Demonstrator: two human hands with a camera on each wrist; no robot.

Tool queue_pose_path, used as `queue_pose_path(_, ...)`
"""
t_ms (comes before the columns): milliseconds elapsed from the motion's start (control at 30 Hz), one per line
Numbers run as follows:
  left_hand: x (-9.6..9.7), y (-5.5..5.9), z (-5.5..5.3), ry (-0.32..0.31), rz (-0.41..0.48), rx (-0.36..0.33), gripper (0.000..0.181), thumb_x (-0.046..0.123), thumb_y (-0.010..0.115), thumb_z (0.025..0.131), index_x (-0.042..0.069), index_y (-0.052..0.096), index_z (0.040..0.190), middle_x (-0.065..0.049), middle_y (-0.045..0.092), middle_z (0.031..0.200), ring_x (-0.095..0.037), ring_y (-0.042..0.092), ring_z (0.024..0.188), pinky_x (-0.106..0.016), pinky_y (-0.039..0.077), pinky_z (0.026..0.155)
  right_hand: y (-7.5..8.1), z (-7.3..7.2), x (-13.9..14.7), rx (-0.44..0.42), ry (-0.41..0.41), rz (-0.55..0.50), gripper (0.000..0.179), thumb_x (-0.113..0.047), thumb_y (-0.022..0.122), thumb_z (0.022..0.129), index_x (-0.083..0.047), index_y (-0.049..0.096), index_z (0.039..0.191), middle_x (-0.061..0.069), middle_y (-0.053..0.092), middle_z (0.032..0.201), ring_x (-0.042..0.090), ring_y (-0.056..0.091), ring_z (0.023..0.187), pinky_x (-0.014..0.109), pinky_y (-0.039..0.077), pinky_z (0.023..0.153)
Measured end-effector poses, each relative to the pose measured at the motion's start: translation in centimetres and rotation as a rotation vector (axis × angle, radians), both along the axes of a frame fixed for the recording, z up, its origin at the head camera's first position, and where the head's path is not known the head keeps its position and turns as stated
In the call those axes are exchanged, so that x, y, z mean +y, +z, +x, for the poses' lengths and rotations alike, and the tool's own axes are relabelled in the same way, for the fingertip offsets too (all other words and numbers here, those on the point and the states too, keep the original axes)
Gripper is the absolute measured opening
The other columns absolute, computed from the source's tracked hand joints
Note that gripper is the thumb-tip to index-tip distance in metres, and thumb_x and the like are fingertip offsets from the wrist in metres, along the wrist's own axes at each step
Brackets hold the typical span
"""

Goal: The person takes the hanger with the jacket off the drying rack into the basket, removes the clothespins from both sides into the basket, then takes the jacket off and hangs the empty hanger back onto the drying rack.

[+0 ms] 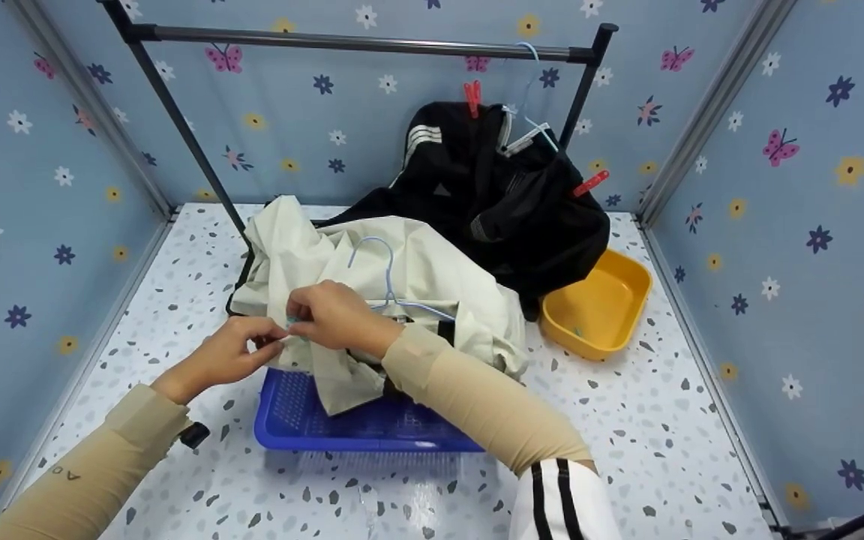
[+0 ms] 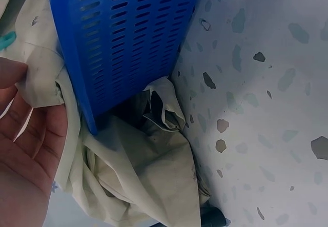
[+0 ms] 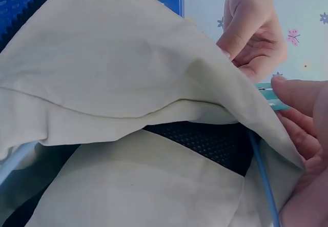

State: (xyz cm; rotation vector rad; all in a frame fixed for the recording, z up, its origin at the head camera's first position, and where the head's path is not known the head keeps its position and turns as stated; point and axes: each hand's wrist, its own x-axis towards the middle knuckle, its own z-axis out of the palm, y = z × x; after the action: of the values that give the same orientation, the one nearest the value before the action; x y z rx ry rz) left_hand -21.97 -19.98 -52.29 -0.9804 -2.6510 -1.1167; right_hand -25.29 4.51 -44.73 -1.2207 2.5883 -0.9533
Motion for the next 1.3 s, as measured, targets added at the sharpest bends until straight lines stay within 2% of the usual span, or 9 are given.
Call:
queue_pose_path(100,0.0,0.0,0.0,0.005,-0.012,-0.005,0.012,-0.004,0.070,0.097,0.001,0.080,0.100,-0.010,0.077,0.086,-0.008,0.062,0.078,-0.033,0.059,0.073,0.2,-0.1,0.2,-0.013,0.004,-0.055,0.012,-0.010,0.082,0.102,0.001,0.079,0.107,0.017,0.086,0.103,0.030,0.083,0.095,0.030,0.066,0.086)
queue_pose_path(267,0.0,0.0,-0.2,0.019,-0.038,-0.018,0.011,-0.002,0.070,0.099,0.002,0.080,0.102,-0.010,0.078,0.089,-0.010,0.064,0.079,-0.033,0.059,0.074,0.9,-0.2,0.5,-0.081,-0.005,-0.142,0.017,-0.009,0.083,0.101,0.004,0.077,0.110,0.020,0.085,0.103,0.032,0.083,0.094,0.023,0.065,0.084)
queue_pose_path(433,0.1,0.0,-0.2,0.029,-0.049,-0.042,0.011,-0.001,0.071,0.101,0.004,0.080,0.100,-0.007,0.075,0.085,-0.006,0.059,0.077,-0.029,0.054,0.072,1.6,-0.1,1.0,-0.119,-0.027,-0.195,0.022,-0.007,0.086,0.098,0.007,0.075,0.112,0.023,0.083,0.104,0.035,0.082,0.093,0.020,0.064,0.083)
queue_pose_path(700,0.4,-0.1,-0.4,0.051,-0.061,-0.056,0.009,0.002,0.071,0.103,0.006,0.078,0.097,-0.004,0.071,0.081,-0.004,0.054,0.074,-0.026,0.049,0.070,2.1,0.1,2.4,-0.085,-0.037,-0.227,0.022,-0.007,0.086,0.096,0.006,0.076,0.110,0.022,0.083,0.101,0.031,0.079,0.087,0.014,0.059,0.079)
queue_pose_path(1033,0.6,-0.4,-0.3,0.090,-0.062,-0.047,0.009,0.003,0.073,0.101,0.007,0.078,0.097,-0.004,0.073,0.084,-0.006,0.056,0.076,-0.026,0.049,0.072,3.1,0.2,4.9,-0.068,-0.073,-0.253,0.021,-0.004,0.085,0.094,0.007,0.076,0.108,0.023,0.081,0.096,0.018,0.074,0.082,0.018,0.060,0.079)
queue_pose_path(1300,0.7,-0.6,-0.3,0.106,-0.064,-0.056,0.009,0.002,0.073,0.101,0.007,0.078,0.094,-0.003,0.070,0.081,-0.006,0.054,0.075,-0.026,0.047,0.071,3.5,-0.1,7.3,-0.030,-0.114,-0.251,0.021,-0.005,0.085,0.094,0.006,0.076,0.109,0.022,0.082,0.094,0.028,0.078,0.083,0.019,0.061,0.077)
